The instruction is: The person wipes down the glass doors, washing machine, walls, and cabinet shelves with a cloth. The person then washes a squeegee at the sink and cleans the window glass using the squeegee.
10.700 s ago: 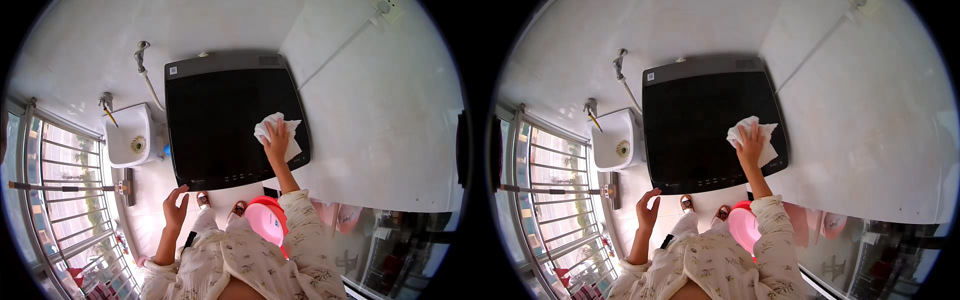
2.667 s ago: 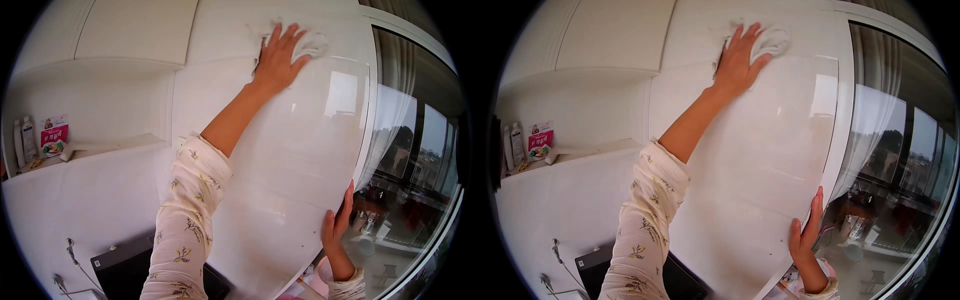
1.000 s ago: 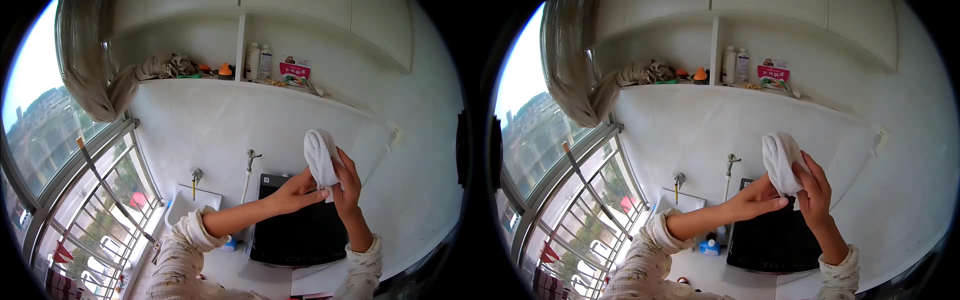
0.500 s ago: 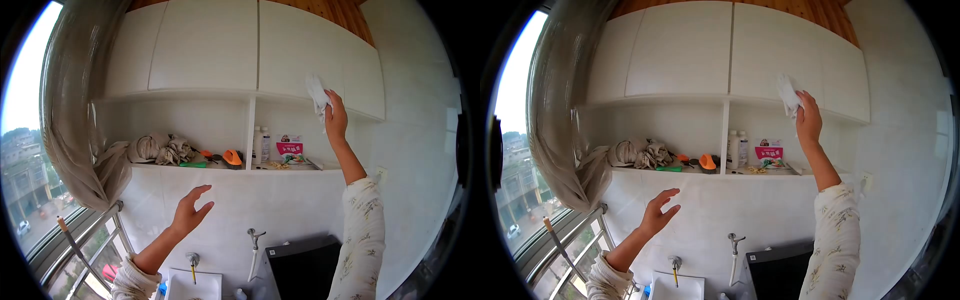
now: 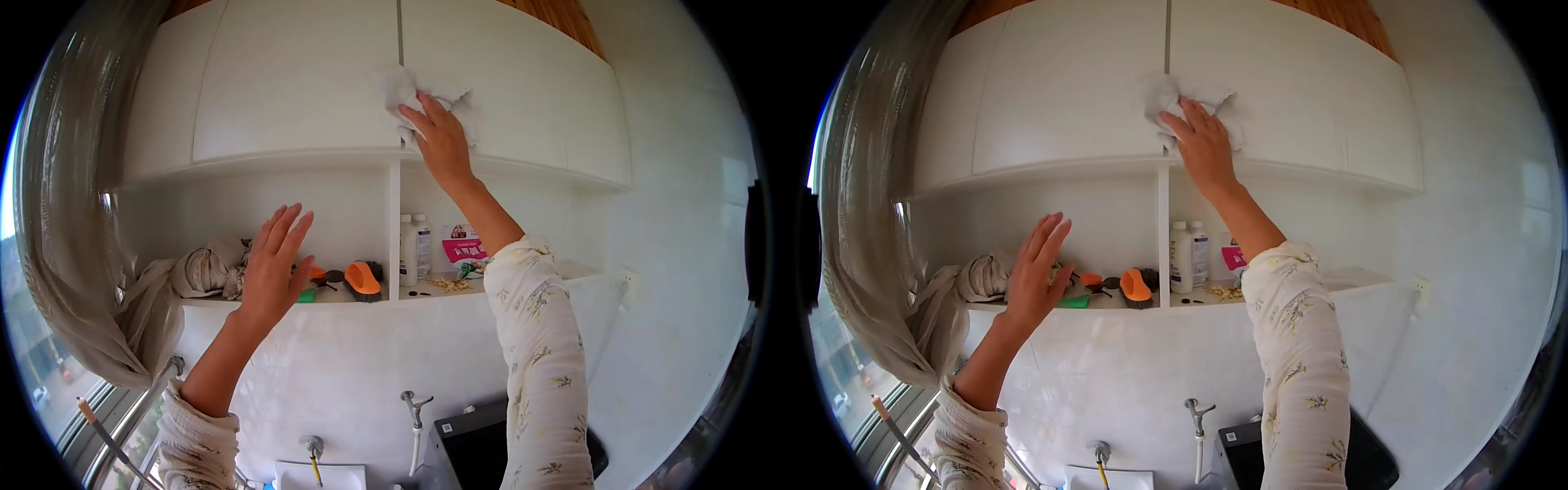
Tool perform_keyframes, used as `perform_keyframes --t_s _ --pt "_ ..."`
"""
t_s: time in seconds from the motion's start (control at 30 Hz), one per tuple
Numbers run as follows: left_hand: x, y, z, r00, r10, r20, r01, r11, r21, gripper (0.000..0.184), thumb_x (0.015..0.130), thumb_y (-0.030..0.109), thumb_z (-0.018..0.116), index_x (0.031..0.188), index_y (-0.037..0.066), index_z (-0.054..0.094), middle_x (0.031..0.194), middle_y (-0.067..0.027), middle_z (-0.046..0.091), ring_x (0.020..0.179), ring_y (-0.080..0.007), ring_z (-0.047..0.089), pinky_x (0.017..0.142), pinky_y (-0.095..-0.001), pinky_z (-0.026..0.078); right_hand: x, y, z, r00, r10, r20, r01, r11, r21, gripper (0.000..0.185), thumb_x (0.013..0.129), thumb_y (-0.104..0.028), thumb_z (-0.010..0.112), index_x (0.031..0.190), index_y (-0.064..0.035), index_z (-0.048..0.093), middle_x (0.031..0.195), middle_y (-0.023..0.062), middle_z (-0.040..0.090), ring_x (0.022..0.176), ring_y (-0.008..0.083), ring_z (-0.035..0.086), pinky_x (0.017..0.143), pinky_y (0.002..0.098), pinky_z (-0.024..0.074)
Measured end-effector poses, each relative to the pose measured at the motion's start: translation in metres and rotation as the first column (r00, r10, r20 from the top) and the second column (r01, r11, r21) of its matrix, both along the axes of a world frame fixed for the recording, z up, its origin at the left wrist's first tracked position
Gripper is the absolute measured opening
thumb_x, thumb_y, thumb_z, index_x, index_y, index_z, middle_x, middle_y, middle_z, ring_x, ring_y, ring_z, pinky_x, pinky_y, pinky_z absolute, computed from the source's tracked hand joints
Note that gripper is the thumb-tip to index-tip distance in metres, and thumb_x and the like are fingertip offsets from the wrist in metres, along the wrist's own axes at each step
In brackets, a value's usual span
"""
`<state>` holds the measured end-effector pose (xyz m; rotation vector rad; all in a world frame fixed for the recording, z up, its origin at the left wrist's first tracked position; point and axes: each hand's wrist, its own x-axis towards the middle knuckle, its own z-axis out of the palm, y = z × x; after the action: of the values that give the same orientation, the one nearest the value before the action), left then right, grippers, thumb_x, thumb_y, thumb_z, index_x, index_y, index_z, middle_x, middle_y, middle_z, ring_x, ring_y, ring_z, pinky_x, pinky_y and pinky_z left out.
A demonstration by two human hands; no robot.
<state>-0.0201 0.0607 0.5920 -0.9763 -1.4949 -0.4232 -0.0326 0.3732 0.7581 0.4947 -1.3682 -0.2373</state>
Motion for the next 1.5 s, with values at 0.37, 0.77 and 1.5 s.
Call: perform_keyframes --t_s 0.37,0.77,1.5 --pt "-0.089 -0.002 0.077 0.943 0.332 -0.023 -0.322 0.926 0.2 0.088 0.081 0.005 0.07 0.153 0.015 0.02 0.158 -0.0102 0.022 0.147 -0.031 0.018 0.116 -0.0514 0.024 -0.008 0.022 0.033 0.98 0.185 -0.073 -0.192 0.974 -0.116 0.037 0.091 -0.011 0.055 0.127 -0.016 0.058 0.141 0.0156 0.048 0.134 0.0329 0.041 0.109 0.0448 0.0324" --pt "-0.024 -0.035 -0.049 0.964 0.256 0.076 -0.262 0.961 0.083 0.065 0.078 -0.002 0.068 0.139 0.009 0.047 0.147 -0.0119 0.043 0.14 -0.0356 0.032 0.112 -0.0458 0.034 -0.018 0.04 0.04 0.956 0.112 -0.273 -0.15 0.981 -0.124 0.037 0.088 -0.005 0.057 0.123 -0.016 0.061 0.137 0.0132 0.053 0.127 0.0293 0.049 0.101 0.0437 0.0391" --pt "0.176 -0.199 -0.445 0.512 0.13 0.849 -0.794 0.45 0.409 0.029 0.091 0.006 0.064 0.119 0.001 0.062 0.118 -0.0121 0.065 0.116 -0.0229 0.059 0.1 -0.0338 0.043 -0.037 -0.086 -0.019 0.992 0.128 -0.024 -0.123 0.982 0.142 0.039 0.088 -0.022 0.056 0.124 -0.0079 0.062 0.125 0.0253 0.054 0.106 0.0417 0.056 0.088 0.0521 0.0449"
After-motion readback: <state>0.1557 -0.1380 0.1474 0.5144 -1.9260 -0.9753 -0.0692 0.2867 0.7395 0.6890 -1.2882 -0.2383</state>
